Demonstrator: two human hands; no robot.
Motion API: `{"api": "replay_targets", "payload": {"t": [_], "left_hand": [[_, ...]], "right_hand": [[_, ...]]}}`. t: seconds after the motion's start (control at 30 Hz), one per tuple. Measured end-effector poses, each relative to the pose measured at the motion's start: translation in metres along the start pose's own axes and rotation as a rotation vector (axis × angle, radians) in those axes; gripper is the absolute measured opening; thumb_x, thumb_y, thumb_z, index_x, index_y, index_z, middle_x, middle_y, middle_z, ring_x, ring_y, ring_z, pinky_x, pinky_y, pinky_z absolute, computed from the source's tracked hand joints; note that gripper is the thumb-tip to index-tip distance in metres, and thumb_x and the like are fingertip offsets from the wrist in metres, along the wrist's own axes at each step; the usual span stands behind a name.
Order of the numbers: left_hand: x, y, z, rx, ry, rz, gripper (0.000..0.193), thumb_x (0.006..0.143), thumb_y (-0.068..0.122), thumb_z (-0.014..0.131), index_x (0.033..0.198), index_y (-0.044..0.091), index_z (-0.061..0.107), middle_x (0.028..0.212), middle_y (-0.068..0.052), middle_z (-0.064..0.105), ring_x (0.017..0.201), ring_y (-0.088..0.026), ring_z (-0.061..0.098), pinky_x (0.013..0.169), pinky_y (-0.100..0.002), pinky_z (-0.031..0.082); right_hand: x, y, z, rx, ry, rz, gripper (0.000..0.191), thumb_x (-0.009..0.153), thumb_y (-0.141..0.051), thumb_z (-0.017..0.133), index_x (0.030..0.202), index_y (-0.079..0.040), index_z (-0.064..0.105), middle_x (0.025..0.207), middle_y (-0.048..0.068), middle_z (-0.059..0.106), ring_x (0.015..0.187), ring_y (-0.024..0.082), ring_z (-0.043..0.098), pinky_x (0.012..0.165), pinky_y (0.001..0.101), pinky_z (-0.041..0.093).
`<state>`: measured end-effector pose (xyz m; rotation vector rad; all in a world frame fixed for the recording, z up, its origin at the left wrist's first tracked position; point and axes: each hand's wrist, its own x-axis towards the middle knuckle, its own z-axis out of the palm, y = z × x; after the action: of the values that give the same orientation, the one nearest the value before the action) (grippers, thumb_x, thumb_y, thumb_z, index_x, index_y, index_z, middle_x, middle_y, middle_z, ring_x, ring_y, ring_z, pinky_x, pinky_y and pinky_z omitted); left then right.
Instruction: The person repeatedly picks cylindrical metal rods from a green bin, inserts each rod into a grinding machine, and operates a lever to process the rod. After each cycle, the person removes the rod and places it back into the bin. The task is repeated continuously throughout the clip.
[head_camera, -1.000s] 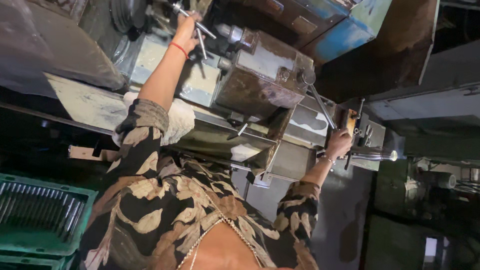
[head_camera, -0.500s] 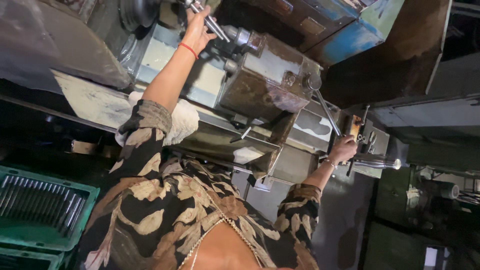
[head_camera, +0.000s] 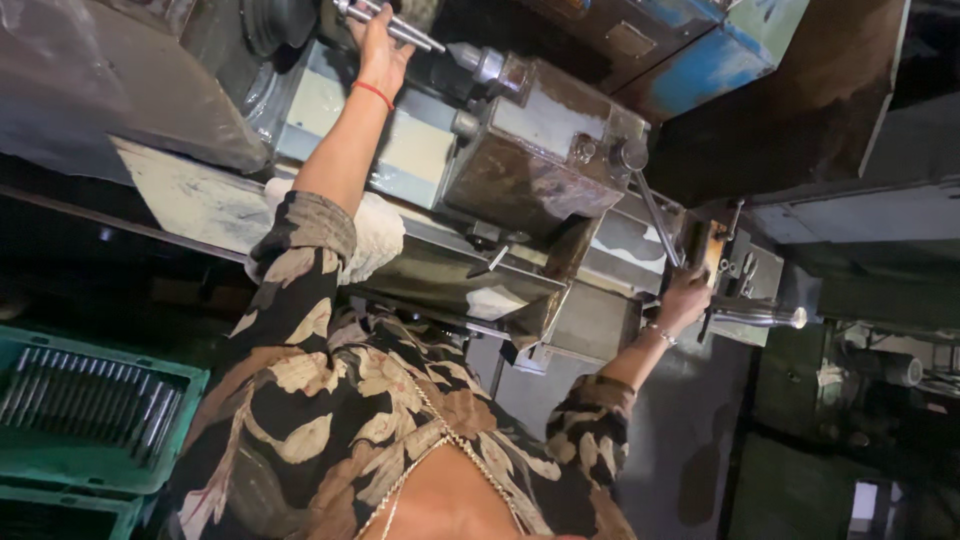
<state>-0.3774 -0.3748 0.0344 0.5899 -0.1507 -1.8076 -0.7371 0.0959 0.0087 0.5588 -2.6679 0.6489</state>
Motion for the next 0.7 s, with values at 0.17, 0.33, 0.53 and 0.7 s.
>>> {"api": "replay_targets", "payload": {"t": [0.17,0.33,0.53,0.7], "left_hand": [[0.001,-0.003,0.000,-0.051,-0.053,0.006,0.057,0.094,0.002,0.066,0.137,0.024,0.036,0.128,-0.008,0.050,0.116,-0.030,0.054,0.104,-0.081,0.044],[-0.003,-0.001,0.004,-0.050,-0.023,0.004,0.063,0.093,0.004,0.067,0.138,0.033,0.034,0.129,-0.007,0.049,0.117,-0.029,0.052,0.104,-0.077,0.042],[-0.016,0.006,0.012,-0.105,-0.061,-0.024,0.067,0.091,0.007,0.070,0.138,0.036,0.030,0.138,-0.006,0.046,0.127,-0.032,0.049,0.108,-0.075,0.042],[-0.014,0.007,0.021,0.079,0.138,0.022,0.059,0.088,0.011,0.071,0.134,0.026,0.036,0.122,-0.006,0.048,0.103,-0.026,0.052,0.087,-0.063,0.051]], "right_hand": [[-0.016,0.005,0.002,-0.104,0.022,0.060,0.052,0.107,-0.037,0.048,0.089,0.003,0.075,0.079,0.030,0.068,0.075,0.052,0.065,0.071,0.0606,0.051],[-0.019,0.009,0.000,0.058,-0.018,0.031,0.052,0.107,-0.039,0.044,0.099,0.002,0.075,0.084,0.030,0.069,0.079,0.051,0.068,0.073,0.0599,0.052],[-0.030,0.008,-0.003,-0.112,0.006,0.057,0.048,0.113,-0.039,0.045,0.106,-0.001,0.074,0.092,0.027,0.071,0.087,0.052,0.066,0.077,0.0608,0.049],[-0.079,0.020,0.002,0.271,0.156,-0.099,0.054,0.102,-0.041,0.058,0.128,0.005,0.062,0.089,0.024,0.070,0.073,0.041,0.068,0.064,0.0523,0.052]]}}
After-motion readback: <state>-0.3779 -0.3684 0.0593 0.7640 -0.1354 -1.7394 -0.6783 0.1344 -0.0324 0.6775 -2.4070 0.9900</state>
